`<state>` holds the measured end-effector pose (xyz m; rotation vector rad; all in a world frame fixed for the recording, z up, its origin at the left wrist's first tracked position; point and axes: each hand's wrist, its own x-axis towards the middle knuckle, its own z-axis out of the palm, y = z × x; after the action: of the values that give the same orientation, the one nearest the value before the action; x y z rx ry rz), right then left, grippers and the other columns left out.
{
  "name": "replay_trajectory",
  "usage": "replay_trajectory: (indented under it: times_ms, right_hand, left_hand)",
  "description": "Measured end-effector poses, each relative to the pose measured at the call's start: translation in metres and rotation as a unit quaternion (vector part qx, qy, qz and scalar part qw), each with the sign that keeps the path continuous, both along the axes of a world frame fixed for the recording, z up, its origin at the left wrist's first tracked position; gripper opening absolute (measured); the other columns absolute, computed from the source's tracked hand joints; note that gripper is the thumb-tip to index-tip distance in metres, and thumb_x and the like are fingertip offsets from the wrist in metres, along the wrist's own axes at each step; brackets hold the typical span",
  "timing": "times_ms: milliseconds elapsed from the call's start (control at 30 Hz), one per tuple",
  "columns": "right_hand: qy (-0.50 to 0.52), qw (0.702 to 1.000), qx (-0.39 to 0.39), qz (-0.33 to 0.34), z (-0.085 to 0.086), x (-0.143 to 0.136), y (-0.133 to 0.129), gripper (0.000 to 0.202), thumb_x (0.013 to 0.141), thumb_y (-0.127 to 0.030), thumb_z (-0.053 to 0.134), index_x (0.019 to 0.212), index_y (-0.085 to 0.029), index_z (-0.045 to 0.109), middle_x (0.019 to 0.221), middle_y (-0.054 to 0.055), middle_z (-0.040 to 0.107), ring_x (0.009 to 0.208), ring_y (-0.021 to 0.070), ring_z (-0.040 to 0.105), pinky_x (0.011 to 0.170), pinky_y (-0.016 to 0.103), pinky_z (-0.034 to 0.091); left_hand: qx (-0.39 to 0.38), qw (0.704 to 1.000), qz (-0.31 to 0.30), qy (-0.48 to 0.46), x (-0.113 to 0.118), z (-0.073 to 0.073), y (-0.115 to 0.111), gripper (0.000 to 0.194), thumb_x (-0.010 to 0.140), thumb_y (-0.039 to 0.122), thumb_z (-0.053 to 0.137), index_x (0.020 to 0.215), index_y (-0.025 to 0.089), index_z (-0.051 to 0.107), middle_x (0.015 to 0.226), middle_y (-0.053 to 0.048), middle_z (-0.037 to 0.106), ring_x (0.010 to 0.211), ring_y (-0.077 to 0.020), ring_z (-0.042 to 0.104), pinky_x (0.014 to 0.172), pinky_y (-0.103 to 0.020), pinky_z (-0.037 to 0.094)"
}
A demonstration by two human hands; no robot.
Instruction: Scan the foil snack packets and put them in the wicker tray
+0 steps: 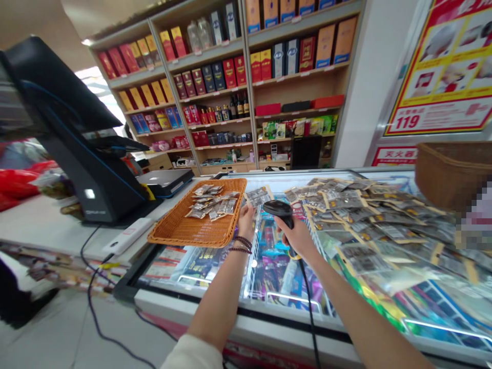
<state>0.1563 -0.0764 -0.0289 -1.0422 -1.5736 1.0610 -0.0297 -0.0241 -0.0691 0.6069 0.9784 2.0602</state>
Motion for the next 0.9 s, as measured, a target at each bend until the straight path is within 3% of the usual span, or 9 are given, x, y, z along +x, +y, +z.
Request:
replay_trajectory:
  times_ms: [167,433,667,900]
  right_hand:
    - [0.010,1.000,0.000,0.001,0.006,0.000,-0.004,0.055,0.079,-0.080,0.070,0.071,-0.026,0.059,0.056,0.001,0.066,0.036,0.0154,0.055,0.039,0.028,0.041]
    - [-0.029,0.999,0.024,0.001,0.001,-0.002,-0.003,0.055,0.084,-0.079,0.066,0.066,-0.027,0.059,0.042,0.000,0.057,0.033,0.0170,0.053,0.041,0.029,0.041]
    - [-0.060,0.998,0.032,0.005,-0.003,-0.004,-0.001,0.049,0.087,-0.071,0.064,0.067,-0.027,0.060,0.043,0.000,0.058,0.034,0.0176,0.054,0.042,0.028,0.040]
    - [-0.046,0.999,0.016,0.002,-0.001,-0.004,-0.001,0.049,0.086,-0.071,0.068,0.065,-0.027,0.061,0.041,0.000,0.056,0.035,0.0183,0.053,0.044,0.030,0.040]
  left_hand:
    - [-0.029,0.998,-0.018,0.058,0.008,0.003,-0.004,0.021,0.082,0.032,0.087,0.083,0.017,0.072,0.086,-0.008,0.077,0.103,-0.0267,0.078,0.099,-0.041,0.063]
    - [-0.025,0.998,-0.018,0.053,0.009,0.004,-0.003,0.029,0.075,0.033,0.092,0.088,0.015,0.074,0.093,-0.010,0.080,0.112,-0.0268,0.077,0.108,-0.043,0.058]
    - [-0.016,0.998,-0.027,0.060,0.009,0.005,-0.005,0.028,0.077,0.033,0.090,0.091,0.014,0.075,0.098,-0.011,0.082,0.107,-0.0244,0.078,0.108,-0.040,0.057]
    - [-0.019,0.998,-0.009,0.067,0.014,0.012,-0.008,0.015,0.082,0.027,0.084,0.086,0.016,0.076,0.094,-0.009,0.081,0.103,-0.0229,0.079,0.102,-0.036,0.060]
